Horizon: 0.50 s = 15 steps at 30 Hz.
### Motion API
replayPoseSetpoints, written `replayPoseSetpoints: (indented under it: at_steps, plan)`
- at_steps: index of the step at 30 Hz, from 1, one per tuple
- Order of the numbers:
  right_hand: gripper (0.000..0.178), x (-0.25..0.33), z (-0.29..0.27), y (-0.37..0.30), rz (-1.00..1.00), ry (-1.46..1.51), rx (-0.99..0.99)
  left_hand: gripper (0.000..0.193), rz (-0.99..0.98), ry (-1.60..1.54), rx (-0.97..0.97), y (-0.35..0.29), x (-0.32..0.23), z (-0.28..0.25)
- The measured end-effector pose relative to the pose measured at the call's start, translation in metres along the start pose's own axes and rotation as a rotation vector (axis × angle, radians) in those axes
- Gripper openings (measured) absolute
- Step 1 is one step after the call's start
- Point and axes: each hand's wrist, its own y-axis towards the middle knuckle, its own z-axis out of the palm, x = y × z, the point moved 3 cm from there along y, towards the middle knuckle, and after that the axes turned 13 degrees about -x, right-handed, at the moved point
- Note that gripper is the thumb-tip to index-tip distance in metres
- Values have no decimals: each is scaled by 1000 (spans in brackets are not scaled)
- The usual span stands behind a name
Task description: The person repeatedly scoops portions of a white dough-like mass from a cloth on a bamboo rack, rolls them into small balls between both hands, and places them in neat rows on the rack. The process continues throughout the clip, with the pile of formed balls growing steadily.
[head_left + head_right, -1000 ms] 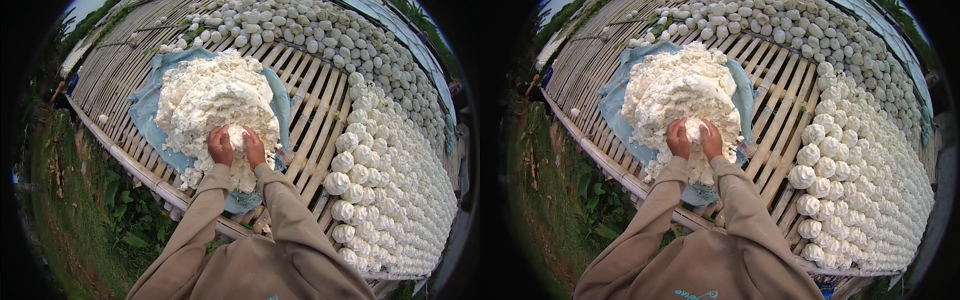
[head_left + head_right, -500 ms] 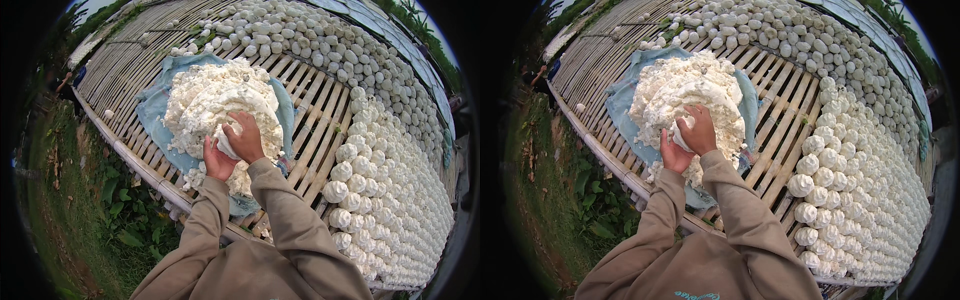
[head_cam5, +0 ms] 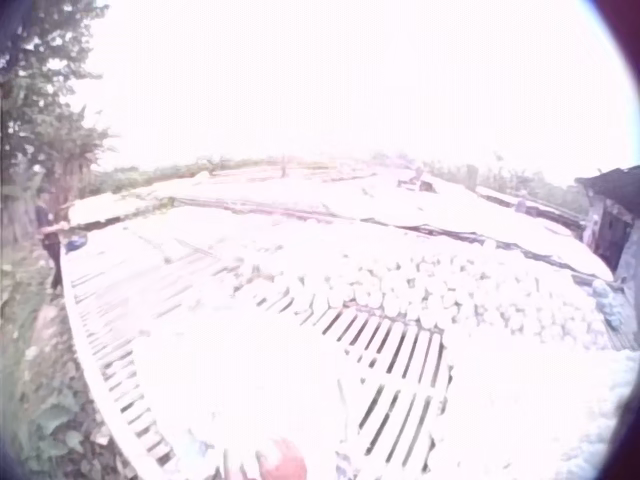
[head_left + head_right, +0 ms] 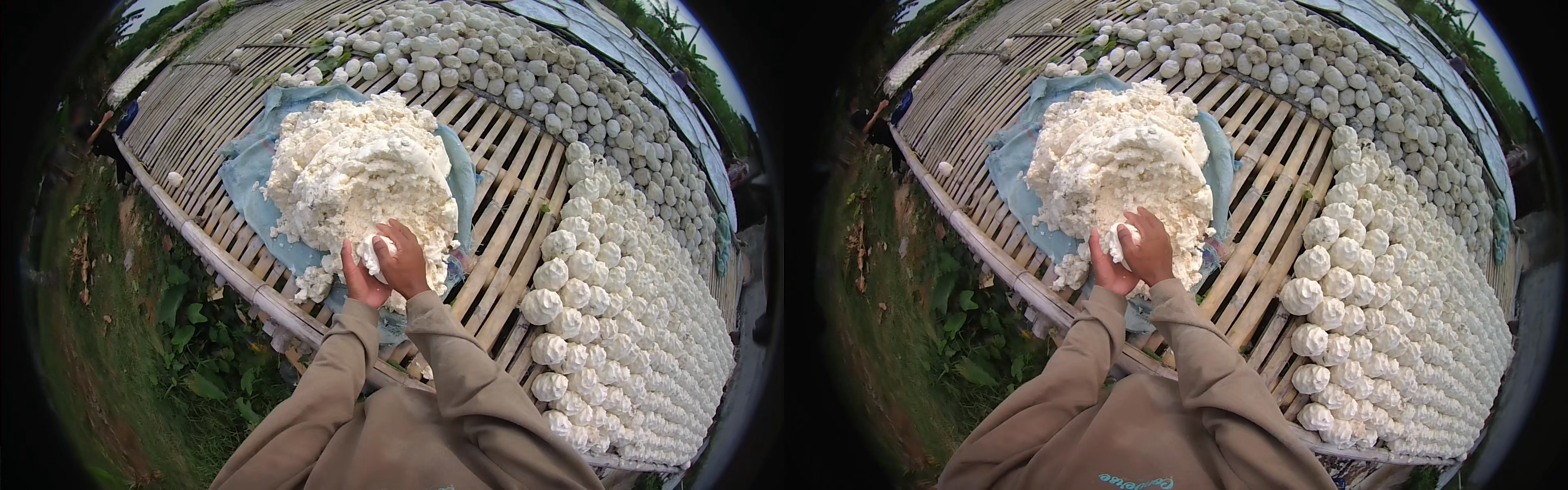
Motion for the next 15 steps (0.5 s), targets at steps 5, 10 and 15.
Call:
replayPoseSetpoints:
  at_steps: [5, 10, 15]
  plan:
    - [42, -1, -13, -9, 190, 96, 255, 80, -185, -12, 77, -4, 15, 6]
    - [42, 9, -47, -19, -93, -312, -286, 63, -72, 55, 40, -10, 27, 1]
    - [47, 6, -60, -30, -149, -245, -100, 77, 361, 409, 39, -17, 40, 0]
